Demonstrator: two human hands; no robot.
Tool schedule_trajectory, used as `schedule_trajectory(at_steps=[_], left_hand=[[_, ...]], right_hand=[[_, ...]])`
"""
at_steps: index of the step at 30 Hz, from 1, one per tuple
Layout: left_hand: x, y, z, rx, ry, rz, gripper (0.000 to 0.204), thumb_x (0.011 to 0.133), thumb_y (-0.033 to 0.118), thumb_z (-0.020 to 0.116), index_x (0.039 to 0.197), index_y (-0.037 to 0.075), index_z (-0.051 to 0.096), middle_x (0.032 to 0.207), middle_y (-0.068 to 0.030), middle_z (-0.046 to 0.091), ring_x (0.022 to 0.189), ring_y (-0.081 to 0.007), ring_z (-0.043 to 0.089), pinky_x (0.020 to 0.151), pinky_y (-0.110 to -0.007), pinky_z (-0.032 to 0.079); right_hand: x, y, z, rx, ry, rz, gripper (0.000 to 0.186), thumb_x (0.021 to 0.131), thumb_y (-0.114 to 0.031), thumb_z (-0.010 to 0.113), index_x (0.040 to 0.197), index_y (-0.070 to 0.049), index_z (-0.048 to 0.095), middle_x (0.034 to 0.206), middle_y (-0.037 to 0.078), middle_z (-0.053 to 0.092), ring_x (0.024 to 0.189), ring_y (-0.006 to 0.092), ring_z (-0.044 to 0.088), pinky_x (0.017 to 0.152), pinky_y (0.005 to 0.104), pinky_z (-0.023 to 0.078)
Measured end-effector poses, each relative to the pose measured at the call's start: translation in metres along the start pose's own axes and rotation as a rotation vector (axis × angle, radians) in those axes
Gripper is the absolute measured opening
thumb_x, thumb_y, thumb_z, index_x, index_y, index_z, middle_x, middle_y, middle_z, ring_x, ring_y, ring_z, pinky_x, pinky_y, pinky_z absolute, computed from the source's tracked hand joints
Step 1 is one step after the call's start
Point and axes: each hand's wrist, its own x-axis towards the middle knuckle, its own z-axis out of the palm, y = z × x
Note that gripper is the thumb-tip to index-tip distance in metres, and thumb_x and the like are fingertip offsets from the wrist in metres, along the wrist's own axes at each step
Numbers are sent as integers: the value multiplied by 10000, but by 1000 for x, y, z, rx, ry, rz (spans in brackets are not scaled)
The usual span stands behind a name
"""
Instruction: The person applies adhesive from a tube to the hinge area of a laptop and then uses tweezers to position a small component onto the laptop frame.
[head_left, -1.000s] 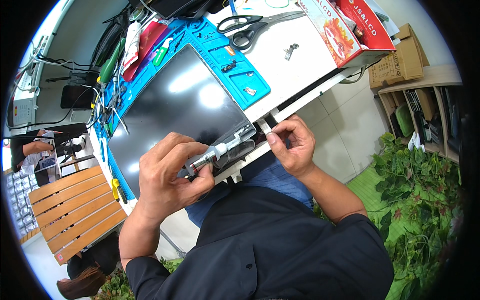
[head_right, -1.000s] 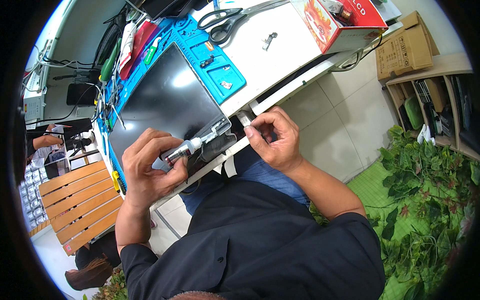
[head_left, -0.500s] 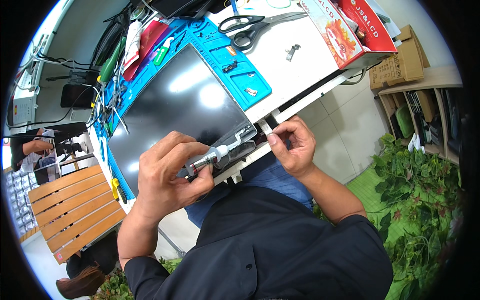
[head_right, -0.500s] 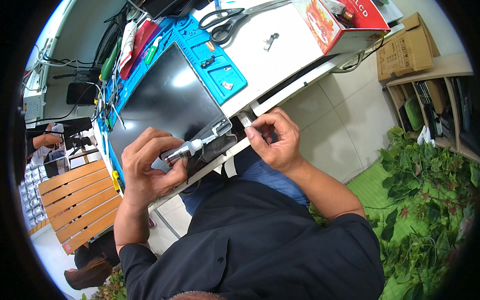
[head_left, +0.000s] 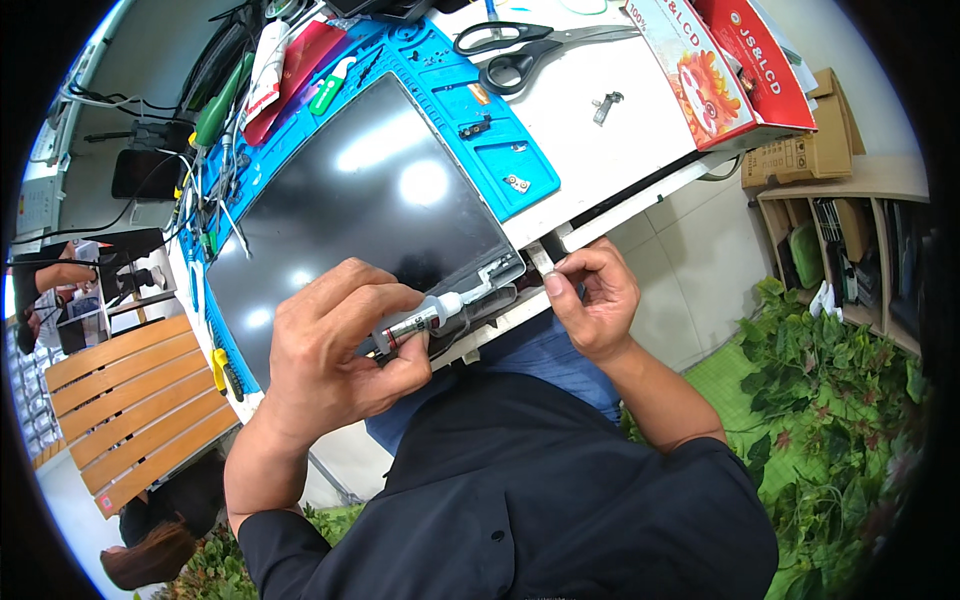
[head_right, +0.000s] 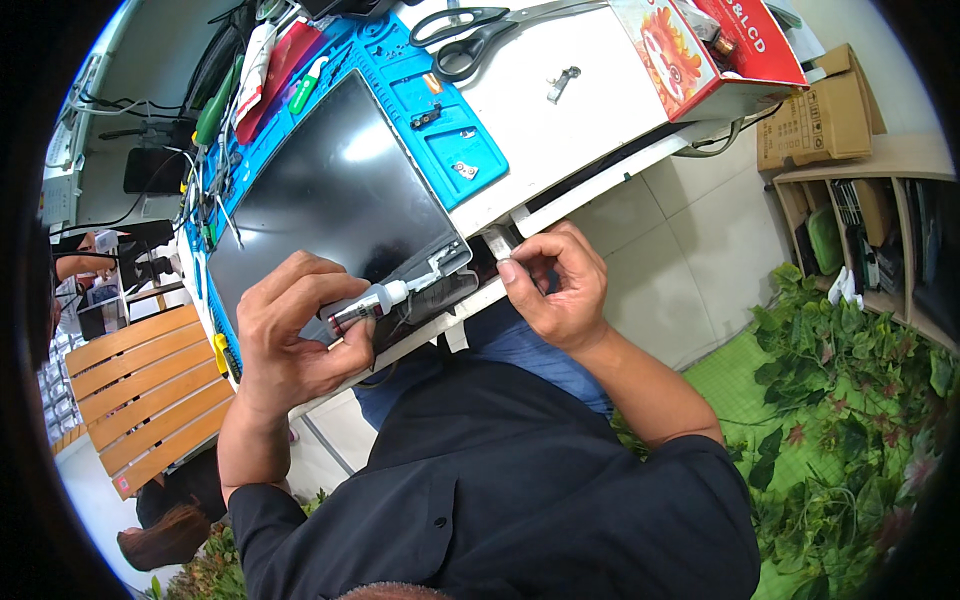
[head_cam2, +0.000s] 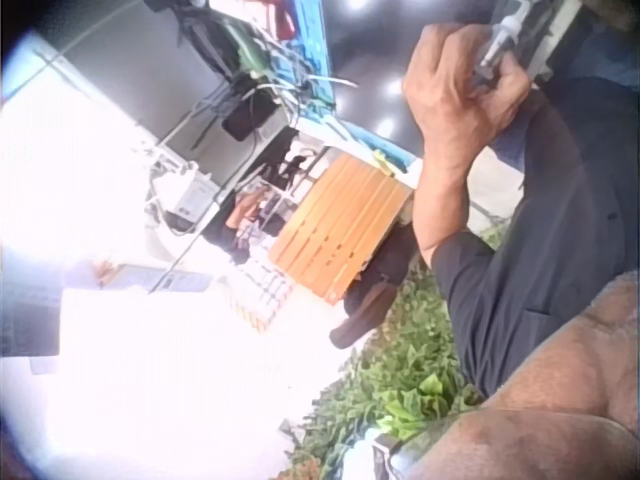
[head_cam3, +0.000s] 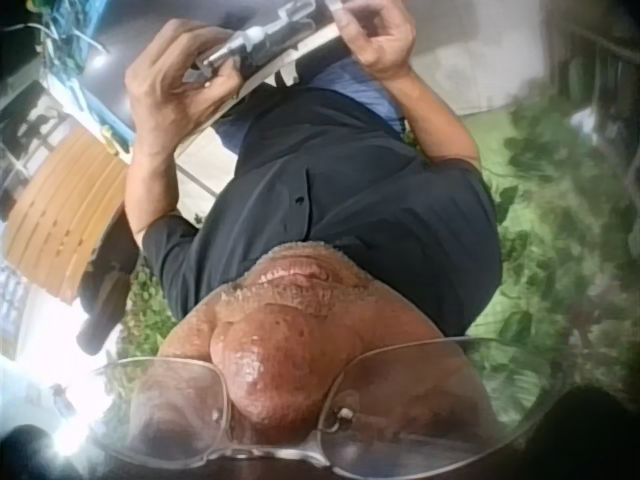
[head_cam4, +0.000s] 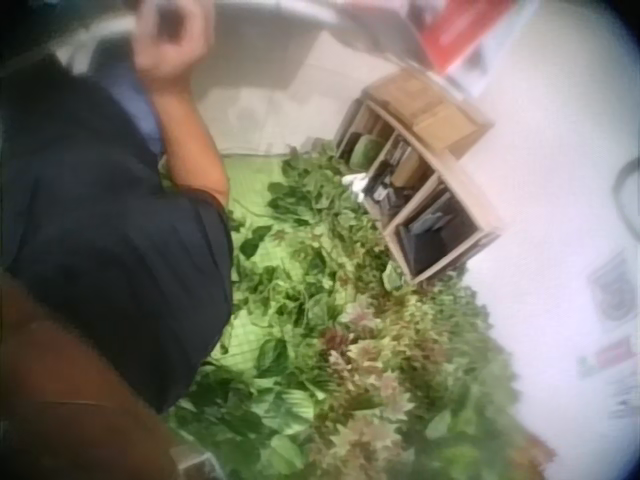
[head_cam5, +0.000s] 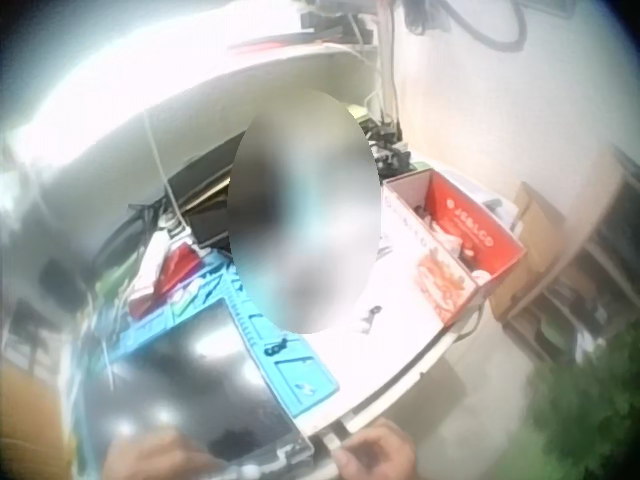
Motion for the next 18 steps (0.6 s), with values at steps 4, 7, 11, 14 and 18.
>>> schedule_trajectory(at_steps=[4, 7, 11, 14, 18], left_hand=[[1, 0, -2, -9, -12, 11, 300, 674, 29, 822, 971, 31, 779, 889, -110, 727, 741, -282, 715, 641, -387, 564], [0, -2, -2, -12, -13, 6, 301, 672, 29, 821, 969, 28, 777, 893, -113, 727, 738, -286, 708, 641, -387, 562], [2, -4, -2, -18, -14, 17, 301, 667, 26, 820, 965, 25, 773, 895, -112, 727, 736, -284, 704, 639, -386, 558], [3, -4, -2, -26, -14, 20, 303, 663, 23, 820, 963, 25, 772, 893, -111, 727, 734, -282, 701, 635, -384, 555], [3, -3, -4, -17, -18, 17, 309, 657, 20, 821, 962, 26, 773, 890, -108, 727, 730, -278, 699, 629, -382, 552]], right_hand=[[-1, -2, -2, -10, -2, 1, 163, 947, -46, 865, 1033, -22, 728, 955, 50, 647, 697, 74, 553, 588, 245, 442], [-1, -1, -2, -14, -14, 4, 164, 946, -45, 864, 1035, -22, 728, 957, 51, 647, 694, 74, 553, 586, 245, 441], [-1, 1, -3, -16, -7, 1, 171, 943, -49, 869, 1035, -24, 727, 953, 49, 646, 691, 74, 552, 581, 245, 439], [-2, 2, -3, -25, -10, -9, 183, 939, -52, 873, 1039, -24, 723, 950, 50, 646, 692, 73, 551, 580, 245, 438], [-2, 3, -3, -11, -6, -15, 193, 939, -57, 873, 1048, -26, 717, 947, 50, 643, 696, 72, 553, 580, 245, 439]])
